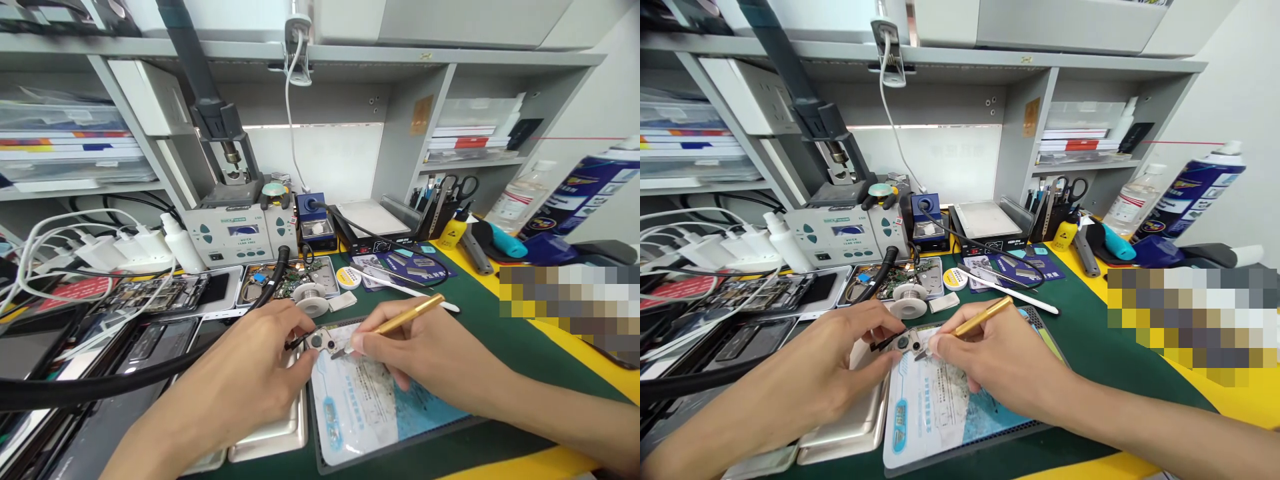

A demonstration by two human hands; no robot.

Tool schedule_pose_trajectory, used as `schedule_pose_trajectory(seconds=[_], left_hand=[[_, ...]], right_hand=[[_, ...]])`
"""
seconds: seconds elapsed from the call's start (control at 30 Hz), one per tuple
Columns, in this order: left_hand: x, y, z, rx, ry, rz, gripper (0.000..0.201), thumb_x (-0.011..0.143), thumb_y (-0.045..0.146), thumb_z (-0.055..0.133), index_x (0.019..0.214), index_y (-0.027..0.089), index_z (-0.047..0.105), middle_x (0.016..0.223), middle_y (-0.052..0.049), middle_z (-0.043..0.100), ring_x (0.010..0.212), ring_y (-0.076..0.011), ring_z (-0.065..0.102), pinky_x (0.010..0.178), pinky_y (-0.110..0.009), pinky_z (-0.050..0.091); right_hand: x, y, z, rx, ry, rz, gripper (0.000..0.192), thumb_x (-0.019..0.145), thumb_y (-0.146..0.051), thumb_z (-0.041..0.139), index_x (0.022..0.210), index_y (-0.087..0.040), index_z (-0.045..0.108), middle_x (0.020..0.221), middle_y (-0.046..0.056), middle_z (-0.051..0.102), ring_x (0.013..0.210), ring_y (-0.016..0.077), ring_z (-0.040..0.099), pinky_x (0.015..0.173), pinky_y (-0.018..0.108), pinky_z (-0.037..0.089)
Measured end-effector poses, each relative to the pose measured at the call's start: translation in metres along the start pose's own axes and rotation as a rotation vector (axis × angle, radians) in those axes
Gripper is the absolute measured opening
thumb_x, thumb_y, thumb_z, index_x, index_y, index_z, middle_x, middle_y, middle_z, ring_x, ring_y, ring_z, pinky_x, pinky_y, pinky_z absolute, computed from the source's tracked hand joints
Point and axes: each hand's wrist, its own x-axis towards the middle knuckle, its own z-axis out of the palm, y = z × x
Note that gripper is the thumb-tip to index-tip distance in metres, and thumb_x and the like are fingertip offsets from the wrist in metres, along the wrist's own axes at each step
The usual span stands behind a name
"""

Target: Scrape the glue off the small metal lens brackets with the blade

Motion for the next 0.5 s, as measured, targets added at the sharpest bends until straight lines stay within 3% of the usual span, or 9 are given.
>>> schedule_pose_trajectory(seconds=[0.5], left_hand=[[-0.0008,-0.0007,-0.0002,0.014,0.016,0.034,0.018,0.097,0.037,0.053,0.101,0.028,0.068,0.101,0.000,0.071,0.088,-0.0219,0.065,0.075,-0.034,0.046]], right_hand=[[-0.0017,-0.0039,-0.0011,0.024,-0.004,0.010,0.019,0.089,-0.036,0.072,0.085,-0.017,0.069,0.045,-0.007,0.052,0.045,0.0094,0.048,0.046,0.020,0.032]])
